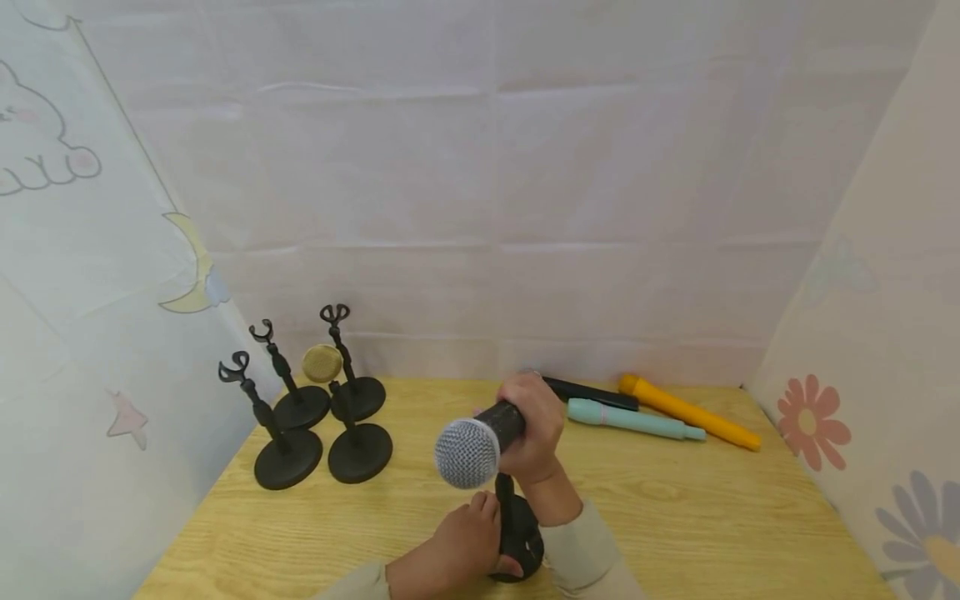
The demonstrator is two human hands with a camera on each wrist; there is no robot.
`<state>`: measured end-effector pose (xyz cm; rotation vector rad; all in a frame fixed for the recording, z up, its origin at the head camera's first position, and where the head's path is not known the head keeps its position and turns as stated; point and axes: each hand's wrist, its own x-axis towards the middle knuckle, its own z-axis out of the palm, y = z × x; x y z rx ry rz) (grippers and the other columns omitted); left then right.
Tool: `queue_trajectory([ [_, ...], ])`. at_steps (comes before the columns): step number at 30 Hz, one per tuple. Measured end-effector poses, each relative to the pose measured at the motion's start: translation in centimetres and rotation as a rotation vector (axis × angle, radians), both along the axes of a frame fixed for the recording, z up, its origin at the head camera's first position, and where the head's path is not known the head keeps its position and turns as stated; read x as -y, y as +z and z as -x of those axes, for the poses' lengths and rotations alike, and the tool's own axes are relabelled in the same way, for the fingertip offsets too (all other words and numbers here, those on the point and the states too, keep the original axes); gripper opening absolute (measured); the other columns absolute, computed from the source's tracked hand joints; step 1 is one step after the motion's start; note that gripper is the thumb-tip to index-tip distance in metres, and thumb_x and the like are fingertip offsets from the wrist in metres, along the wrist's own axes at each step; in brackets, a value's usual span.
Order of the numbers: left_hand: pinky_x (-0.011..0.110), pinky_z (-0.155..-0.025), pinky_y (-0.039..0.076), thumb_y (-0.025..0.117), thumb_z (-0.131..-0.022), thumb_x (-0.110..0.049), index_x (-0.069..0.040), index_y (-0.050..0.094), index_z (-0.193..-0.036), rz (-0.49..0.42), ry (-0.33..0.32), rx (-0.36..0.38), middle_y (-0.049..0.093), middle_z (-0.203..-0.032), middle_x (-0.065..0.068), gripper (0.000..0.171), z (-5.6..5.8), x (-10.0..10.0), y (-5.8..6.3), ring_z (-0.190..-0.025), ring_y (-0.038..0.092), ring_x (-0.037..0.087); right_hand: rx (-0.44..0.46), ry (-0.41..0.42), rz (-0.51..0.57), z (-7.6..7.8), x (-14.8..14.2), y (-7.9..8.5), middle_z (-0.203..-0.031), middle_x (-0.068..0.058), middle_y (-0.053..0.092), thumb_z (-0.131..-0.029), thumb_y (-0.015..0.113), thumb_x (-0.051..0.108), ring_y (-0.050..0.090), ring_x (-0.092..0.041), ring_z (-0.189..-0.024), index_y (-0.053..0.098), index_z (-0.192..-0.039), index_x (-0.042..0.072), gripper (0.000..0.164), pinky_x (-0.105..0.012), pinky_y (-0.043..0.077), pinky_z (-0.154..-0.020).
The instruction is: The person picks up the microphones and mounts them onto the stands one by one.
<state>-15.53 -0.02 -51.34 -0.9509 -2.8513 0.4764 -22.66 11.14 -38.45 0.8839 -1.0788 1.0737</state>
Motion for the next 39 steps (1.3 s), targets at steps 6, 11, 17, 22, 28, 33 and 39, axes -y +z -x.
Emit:
queue_trajectory([
  [6, 0.015, -0.082, 0.052, 0.046, -0.080, -0.089, -0.009, 0.064, -0.132, 0.012, 0.015, 0.007, 0.058, -0.116, 0.000, 0.098, 0.1, -0.1, -0.1, -0.106, 0.054, 0.011, 0.058, 0.051, -0.047, 0.1, -0.4, -0.2, -0.063, -0.015, 0.056, -0.090, 0.075, 0.025, 0.051, -0.023, -0.054, 0.059, -0.073, -0.010, 0.042, -0.031, 0.047, -0.059],
  [11, 0.015, -0.085, 0.052, 0.044, -0.081, -0.089, -0.010, 0.062, -0.136, 0.027, 0.032, 0.035, 0.058, -0.121, 0.000, 0.098, 0.2, -0.2, -0.2, -0.111, 0.054, 0.011, 0.092, 0.202, -0.139, 0.8, -0.9, -0.7, -0.066, -0.014, 0.058, -0.090, 0.075, 0.019, 0.053, -0.020, -0.056, 0.060, -0.076, -0.012, 0.037, -0.028, 0.048, -0.060],
  [17, 0.015, -0.084, 0.052, 0.044, -0.081, -0.088, -0.010, 0.061, -0.137, 0.021, 0.043, 0.058, 0.057, -0.123, -0.001, 0.098, 0.1, -0.2, 0.1, -0.114, 0.054, 0.011, 0.186, 0.432, -0.267, 1.5, -1.4, -1.3, -0.075, -0.017, 0.061, -0.088, 0.079, 0.010, 0.058, -0.020, -0.063, 0.060, -0.087, -0.015, 0.031, -0.025, 0.052, -0.062],
  [22, 0.016, -0.083, 0.053, 0.046, -0.080, -0.089, -0.010, 0.061, -0.137, 0.004, 0.055, 0.066, 0.057, -0.122, -0.001, 0.098, 0.0, -0.2, 0.2, -0.114, 0.055, 0.011, 0.341, 0.531, -0.305, 0.7, -1.7, -1.7, -0.092, -0.021, 0.060, -0.089, 0.079, 0.010, 0.061, -0.024, -0.086, 0.050, -0.100, -0.019, 0.042, -0.023, 0.054, -0.083],
  [28, 0.016, -0.083, 0.053, 0.047, -0.080, -0.088, -0.009, 0.060, -0.138, -0.008, 0.065, 0.092, 0.057, -0.126, 0.000, 0.099, 0.1, -0.2, 0.2, -0.115, 0.054, 0.012, 0.493, 0.319, -0.335, -0.9, -1.7, -2.2, -0.103, -0.018, 0.057, -0.090, 0.079, 0.027, 0.055, -0.019, -0.095, 0.055, -0.112, -0.011, 0.050, -0.022, 0.047, -0.092],
  [33, 0.016, -0.085, 0.053, 0.046, -0.081, -0.087, -0.010, 0.059, -0.141, -0.008, 0.077, 0.135, 0.056, -0.129, 0.000, 0.099, 0.3, -0.2, 0.0, -0.118, 0.053, 0.012, 0.539, 0.207, -0.379, -1.2, -1.7, -2.2, -0.101, -0.013, 0.059, -0.092, 0.075, 0.034, 0.056, -0.018, -0.088, 0.058, -0.111, -0.005, 0.047, -0.016, 0.048, -0.087],
  [39, 0.016, -0.084, 0.053, 0.046, -0.081, -0.088, -0.010, 0.059, -0.140, -0.010, 0.076, 0.114, 0.057, -0.129, -0.001, 0.099, 0.1, -0.2, 0.1, -0.117, 0.054, 0.011, 0.445, 0.206, -0.313, -0.6, -1.3, -2.1, -0.091, -0.012, 0.063, -0.089, 0.074, 0.022, 0.060, -0.019, -0.081, 0.061, -0.099, -0.005, 0.032, -0.018, 0.051, -0.086],
])
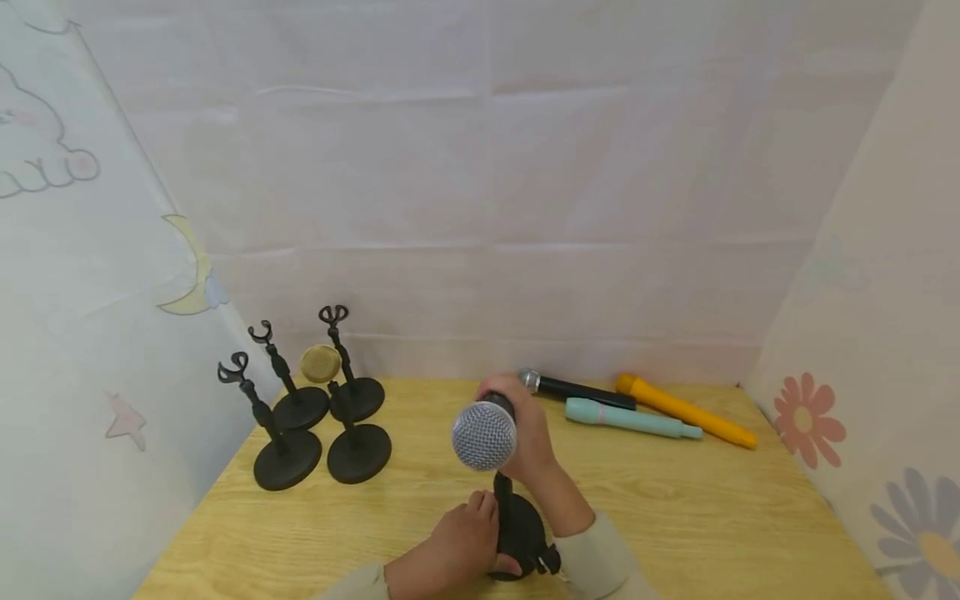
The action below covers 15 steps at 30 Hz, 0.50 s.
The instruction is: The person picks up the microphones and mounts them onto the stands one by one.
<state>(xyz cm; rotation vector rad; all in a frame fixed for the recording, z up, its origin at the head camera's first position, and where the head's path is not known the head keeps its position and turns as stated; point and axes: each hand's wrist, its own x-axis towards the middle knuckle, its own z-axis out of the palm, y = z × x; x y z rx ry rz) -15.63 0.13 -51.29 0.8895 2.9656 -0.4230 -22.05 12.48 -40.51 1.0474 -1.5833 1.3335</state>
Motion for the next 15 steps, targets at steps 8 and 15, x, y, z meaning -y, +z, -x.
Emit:
queue_trajectory([
  [8, 0.015, -0.082, 0.053, 0.042, -0.081, -0.090, -0.012, 0.060, -0.140, 0.049, -0.001, -0.040, 0.056, -0.127, -0.002, 0.099, -0.06, -0.16, -0.15, -0.115, 0.052, 0.010, -0.054, 0.002, -0.002, 0.56, -0.16, -0.12, -0.080, -0.007, 0.066, -0.076, 0.075, 0.001, 0.062, -0.015, -0.070, 0.065, -0.089, 0.002, 0.016, -0.017, 0.053, -0.079],
  [15, 0.015, -0.081, 0.052, 0.042, -0.080, -0.090, -0.013, 0.062, -0.138, 0.035, -0.004, -0.045, 0.056, -0.125, -0.003, 0.098, 0.00, -0.20, -0.45, -0.115, 0.053, 0.010, 0.055, 0.003, -0.112, 0.27, -0.40, 0.30, -0.076, -0.004, 0.070, -0.090, 0.073, 0.022, 0.066, -0.013, -0.065, 0.070, -0.083, 0.007, 0.017, -0.014, 0.055, -0.071],
])
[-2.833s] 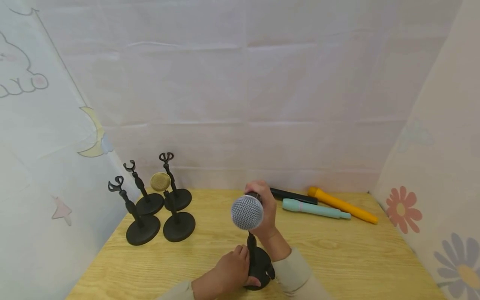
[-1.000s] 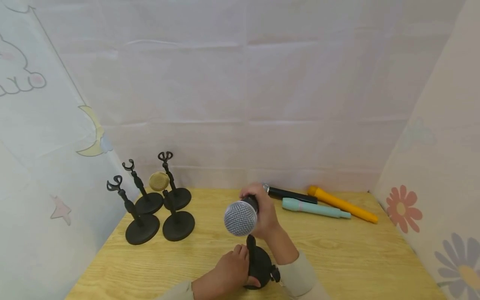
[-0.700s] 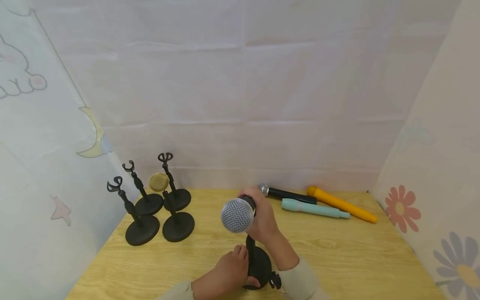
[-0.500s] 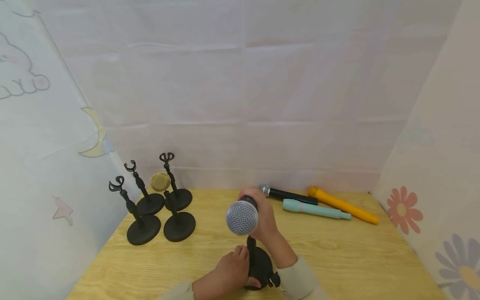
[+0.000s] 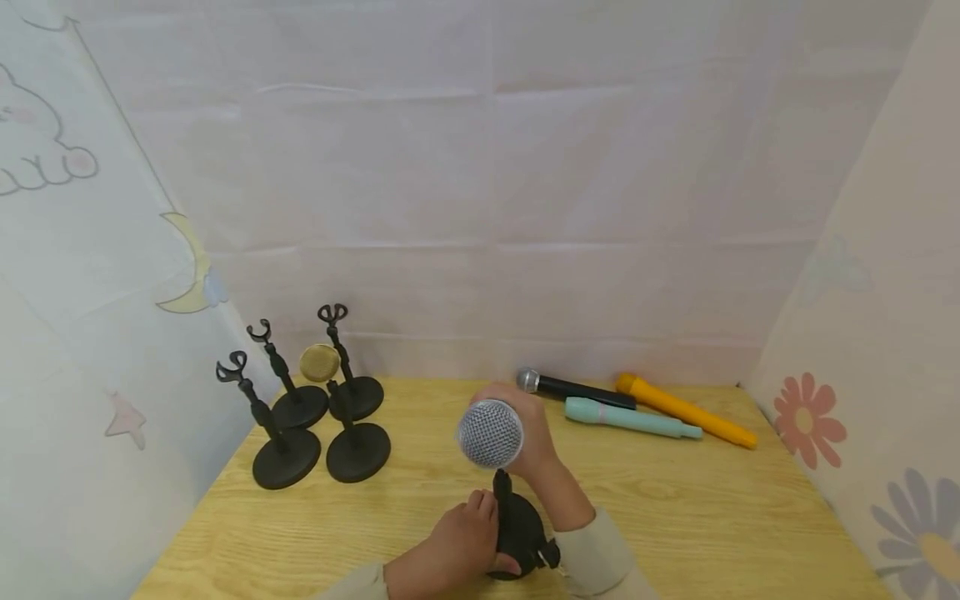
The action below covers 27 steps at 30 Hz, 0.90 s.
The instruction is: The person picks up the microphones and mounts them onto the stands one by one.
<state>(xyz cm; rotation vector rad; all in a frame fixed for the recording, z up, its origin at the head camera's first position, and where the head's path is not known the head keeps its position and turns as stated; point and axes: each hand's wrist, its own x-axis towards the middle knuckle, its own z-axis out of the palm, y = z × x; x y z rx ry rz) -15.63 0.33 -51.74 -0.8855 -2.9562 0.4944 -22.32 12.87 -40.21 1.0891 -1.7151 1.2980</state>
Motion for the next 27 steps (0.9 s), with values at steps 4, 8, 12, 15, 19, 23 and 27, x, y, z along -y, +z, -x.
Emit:
queue_trajectory([
  [4, 0.015, -0.082, 0.052, 0.043, -0.080, -0.090, -0.012, 0.062, -0.138, -0.008, 0.001, 0.006, 0.056, -0.125, -0.002, 0.098, -0.02, 0.03, -0.01, -0.116, 0.053, 0.010, 0.010, -0.059, -0.036, -0.10, 0.01, -0.01, -0.073, 0.000, 0.069, -0.089, 0.073, 0.023, 0.065, -0.009, -0.063, 0.069, -0.080, 0.009, 0.016, -0.012, 0.054, -0.068],
  [8, 0.014, -0.082, 0.052, 0.043, -0.080, -0.089, -0.011, 0.062, -0.138, -0.014, -0.008, -0.012, 0.056, -0.124, -0.001, 0.099, -0.08, 0.09, 0.06, -0.116, 0.053, 0.011, -0.001, -0.036, 0.002, -0.03, 0.10, -0.17, -0.073, -0.002, 0.068, -0.091, 0.071, 0.031, 0.064, -0.011, -0.063, 0.068, -0.080, 0.008, 0.026, -0.013, 0.054, -0.069],
  [12, 0.014, -0.078, 0.053, 0.044, -0.080, -0.089, -0.010, 0.064, -0.135, -0.020, -0.038, -0.055, 0.058, -0.120, 0.001, 0.098, -0.13, 0.23, -0.05, -0.113, 0.054, 0.011, 0.034, 0.032, 0.056, -0.02, 0.17, -0.41, -0.074, -0.005, 0.067, -0.092, 0.072, 0.033, 0.063, -0.013, -0.065, 0.067, -0.083, 0.006, 0.029, -0.014, 0.054, -0.070],
  [15, 0.014, -0.078, 0.053, 0.044, -0.081, -0.089, -0.009, 0.064, -0.134, -0.028, -0.053, -0.067, 0.058, -0.119, 0.002, 0.098, -0.12, 0.36, -0.19, -0.112, 0.055, 0.012, 0.067, 0.048, 0.078, -0.06, 0.13, -0.64, -0.077, -0.007, 0.066, -0.092, 0.074, 0.033, 0.062, -0.015, -0.068, 0.067, -0.084, 0.005, 0.030, -0.014, 0.054, -0.073],
  [19, 0.014, -0.077, 0.053, 0.044, -0.081, -0.088, -0.009, 0.064, -0.134, -0.029, -0.060, -0.075, 0.058, -0.119, 0.001, 0.098, -0.12, 0.37, -0.22, -0.111, 0.055, 0.012, 0.075, -0.011, 0.078, -0.17, 0.03, -0.82, -0.081, -0.008, 0.066, -0.091, 0.074, 0.039, 0.062, -0.017, -0.074, 0.067, -0.086, 0.005, 0.035, -0.013, 0.053, -0.079],
  [23, 0.013, -0.077, 0.052, 0.043, -0.080, -0.089, -0.010, 0.064, -0.135, -0.019, -0.053, -0.079, 0.058, -0.119, 0.000, 0.098, -0.12, 0.25, -0.22, -0.110, 0.054, 0.011, 0.078, -0.054, 0.082, -0.24, 0.02, -0.87, -0.082, -0.008, 0.065, -0.091, 0.072, 0.043, 0.062, -0.017, -0.074, 0.067, -0.086, 0.005, 0.039, -0.011, 0.052, -0.080],
  [27, 0.014, -0.079, 0.052, 0.044, -0.080, -0.089, -0.011, 0.063, -0.136, -0.023, -0.031, -0.055, 0.057, -0.119, -0.001, 0.098, -0.04, 0.14, -0.24, -0.112, 0.053, 0.010, 0.049, -0.071, 0.097, -0.24, 0.24, -0.75, -0.079, -0.007, 0.066, -0.090, 0.072, 0.042, 0.063, -0.017, -0.071, 0.067, -0.083, 0.006, 0.037, -0.011, 0.052, -0.077],
])
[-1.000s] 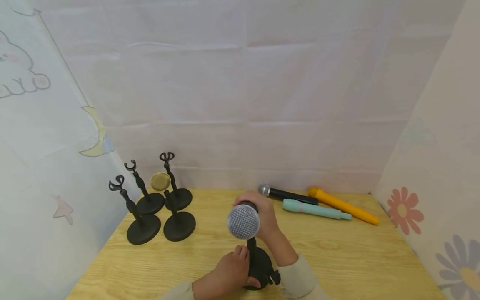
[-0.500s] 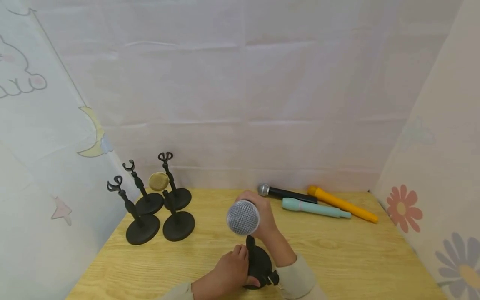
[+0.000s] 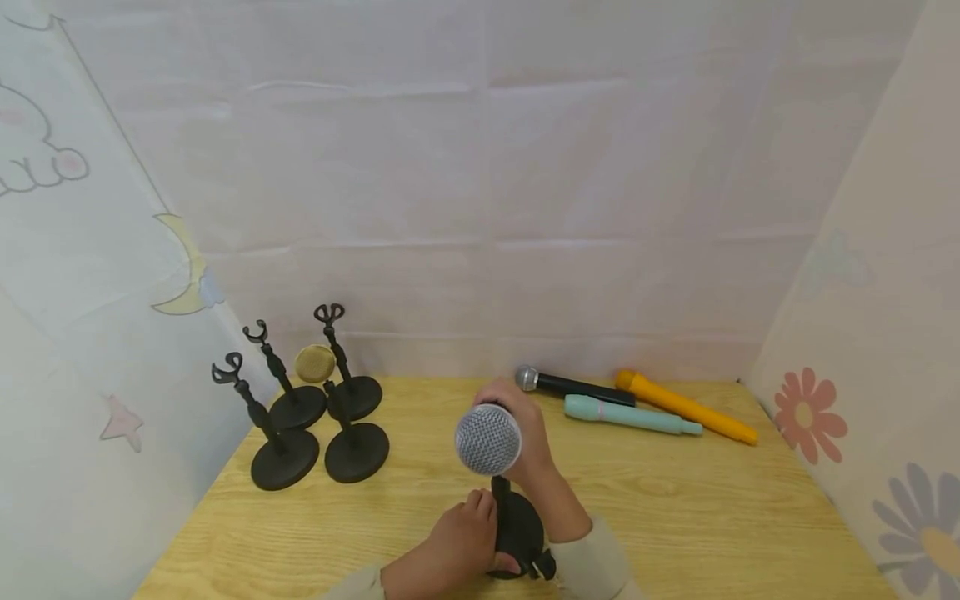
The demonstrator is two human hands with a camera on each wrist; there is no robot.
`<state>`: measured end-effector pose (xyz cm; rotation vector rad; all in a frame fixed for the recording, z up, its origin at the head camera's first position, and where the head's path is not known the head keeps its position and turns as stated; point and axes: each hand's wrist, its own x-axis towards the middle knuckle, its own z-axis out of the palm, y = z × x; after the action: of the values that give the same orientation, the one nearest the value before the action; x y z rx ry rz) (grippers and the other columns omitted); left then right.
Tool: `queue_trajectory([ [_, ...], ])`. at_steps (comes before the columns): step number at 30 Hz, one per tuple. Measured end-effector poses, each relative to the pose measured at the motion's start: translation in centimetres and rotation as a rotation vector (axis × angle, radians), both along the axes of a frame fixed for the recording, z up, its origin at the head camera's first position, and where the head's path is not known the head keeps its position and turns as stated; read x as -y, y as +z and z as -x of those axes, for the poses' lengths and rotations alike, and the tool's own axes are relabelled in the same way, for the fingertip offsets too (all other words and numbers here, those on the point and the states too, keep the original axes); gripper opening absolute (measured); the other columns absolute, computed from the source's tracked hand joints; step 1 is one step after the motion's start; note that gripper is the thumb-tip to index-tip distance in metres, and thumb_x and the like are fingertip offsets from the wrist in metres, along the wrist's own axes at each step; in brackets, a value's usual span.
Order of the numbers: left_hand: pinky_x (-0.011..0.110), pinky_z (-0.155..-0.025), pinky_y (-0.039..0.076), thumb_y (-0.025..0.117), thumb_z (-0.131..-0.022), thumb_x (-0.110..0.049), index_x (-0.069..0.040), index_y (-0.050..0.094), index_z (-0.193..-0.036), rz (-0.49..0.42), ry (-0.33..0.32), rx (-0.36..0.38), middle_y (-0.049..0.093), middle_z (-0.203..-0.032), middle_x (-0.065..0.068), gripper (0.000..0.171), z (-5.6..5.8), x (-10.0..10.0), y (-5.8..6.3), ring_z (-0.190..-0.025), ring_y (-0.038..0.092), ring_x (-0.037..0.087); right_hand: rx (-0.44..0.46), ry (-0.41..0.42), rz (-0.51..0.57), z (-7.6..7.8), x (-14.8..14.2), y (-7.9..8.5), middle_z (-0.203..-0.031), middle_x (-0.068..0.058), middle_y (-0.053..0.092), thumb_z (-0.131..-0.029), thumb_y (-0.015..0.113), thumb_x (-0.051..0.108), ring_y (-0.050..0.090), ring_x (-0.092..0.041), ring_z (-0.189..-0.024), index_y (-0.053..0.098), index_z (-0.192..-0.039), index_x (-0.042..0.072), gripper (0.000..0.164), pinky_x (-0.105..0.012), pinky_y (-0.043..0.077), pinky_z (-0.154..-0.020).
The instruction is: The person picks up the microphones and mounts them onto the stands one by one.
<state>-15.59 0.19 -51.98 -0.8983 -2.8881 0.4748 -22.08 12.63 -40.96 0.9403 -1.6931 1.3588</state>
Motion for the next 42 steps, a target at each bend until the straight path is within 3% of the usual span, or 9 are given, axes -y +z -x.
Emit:
queue_trajectory([
  [5, 0.015, -0.078, 0.052, 0.046, -0.079, -0.089, -0.009, 0.062, -0.135, -0.013, 0.009, -0.007, 0.057, -0.117, 0.000, 0.099, -0.1, 0.0, 0.3, -0.110, 0.054, 0.011, -0.049, 0.041, 0.011, 0.0, 0.2, 0.3, -0.077, -0.006, 0.066, -0.090, 0.074, 0.029, 0.063, -0.015, -0.068, 0.067, -0.083, 0.005, 0.026, -0.014, 0.054, -0.073],
  [15, 0.016, -0.079, 0.053, 0.047, -0.080, -0.088, -0.007, 0.062, -0.136, -0.024, -0.007, 0.011, 0.058, -0.121, 0.001, 0.099, -0.3, 0.2, 0.3, -0.111, 0.055, 0.012, -0.009, 0.067, -0.005, -0.3, -0.1, 0.3, -0.077, -0.005, 0.067, -0.090, 0.074, 0.032, 0.063, -0.014, -0.068, 0.067, -0.084, 0.005, 0.028, -0.014, 0.054, -0.075],
  [20, 0.016, -0.082, 0.053, 0.044, -0.081, -0.088, -0.009, 0.061, -0.139, -0.013, -0.008, 0.025, 0.058, -0.127, 0.000, 0.100, -0.3, 0.2, 0.5, -0.115, 0.055, 0.012, 0.055, 0.092, 0.033, -0.4, 0.0, 0.0, -0.078, -0.009, 0.067, -0.079, 0.082, 0.003, 0.064, -0.017, -0.070, 0.067, -0.084, 0.003, 0.016, -0.015, 0.055, -0.077],
  [23, 0.016, -0.083, 0.053, 0.041, -0.082, -0.088, -0.010, 0.061, -0.140, -0.001, -0.013, 0.022, 0.058, -0.129, -0.001, 0.099, -0.2, 0.2, 0.6, -0.116, 0.055, 0.011, 0.081, 0.097, 0.050, -0.5, 0.0, -0.2, -0.079, -0.011, 0.066, -0.068, 0.079, -0.016, 0.064, -0.018, -0.071, 0.066, -0.085, 0.003, 0.028, -0.015, 0.055, -0.077],
  [26, 0.016, -0.083, 0.054, 0.041, -0.083, -0.088, -0.010, 0.061, -0.141, 0.002, -0.017, 0.027, 0.058, -0.131, -0.001, 0.099, -0.2, 0.2, 0.7, -0.116, 0.055, 0.012, 0.117, 0.123, 0.058, -0.7, -0.1, -0.1, -0.081, -0.013, 0.066, -0.064, 0.076, -0.024, 0.065, -0.019, -0.072, 0.066, -0.086, 0.001, 0.035, -0.017, 0.056, -0.077],
  [30, 0.016, -0.082, 0.054, 0.039, -0.083, -0.088, -0.012, 0.059, -0.143, 0.002, -0.012, 0.029, 0.057, -0.133, -0.001, 0.099, -0.2, 0.2, 0.5, -0.117, 0.055, 0.011, 0.182, 0.123, 0.037, -1.0, -0.4, 0.0, -0.086, -0.012, 0.067, -0.067, 0.078, -0.022, 0.065, -0.018, -0.078, 0.067, -0.089, 0.001, 0.033, -0.017, 0.056, -0.080],
  [33, 0.016, -0.083, 0.053, 0.037, -0.084, -0.088, -0.013, 0.057, -0.145, -0.002, 0.001, 0.041, 0.056, -0.136, -0.003, 0.098, -0.1, 0.2, 0.3, -0.119, 0.055, 0.010, 0.184, 0.108, 0.011, -1.1, -0.6, 0.2, -0.088, -0.011, 0.067, -0.068, 0.079, -0.020, 0.065, -0.017, -0.082, 0.068, -0.091, 0.002, 0.034, -0.016, 0.054, -0.084],
  [37, 0.016, -0.084, 0.053, 0.038, -0.084, -0.087, -0.014, 0.055, -0.147, -0.027, 0.021, 0.084, 0.055, -0.139, -0.003, 0.098, 0.0, 0.3, 0.3, -0.121, 0.054, 0.010, 0.196, 0.085, -0.039, -1.4, -0.8, 0.4, -0.091, -0.010, 0.067, -0.070, 0.081, -0.019, 0.064, -0.017, -0.084, 0.068, -0.094, 0.004, 0.036, -0.014, 0.051, -0.087],
  [42, 0.016, -0.084, 0.053, 0.040, -0.087, -0.084, -0.011, 0.053, -0.147, -0.070, 0.015, 0.129, 0.056, -0.139, 0.000, 0.096, 0.0, 0.7, 0.2, -0.121, 0.054, 0.012, 0.285, 0.059, -0.132, -2.0, -1.3, 0.8, -0.098, -0.009, 0.067, -0.075, 0.083, -0.010, 0.065, -0.016, -0.091, 0.068, -0.100, 0.009, 0.034, -0.014, 0.050, -0.089],
])
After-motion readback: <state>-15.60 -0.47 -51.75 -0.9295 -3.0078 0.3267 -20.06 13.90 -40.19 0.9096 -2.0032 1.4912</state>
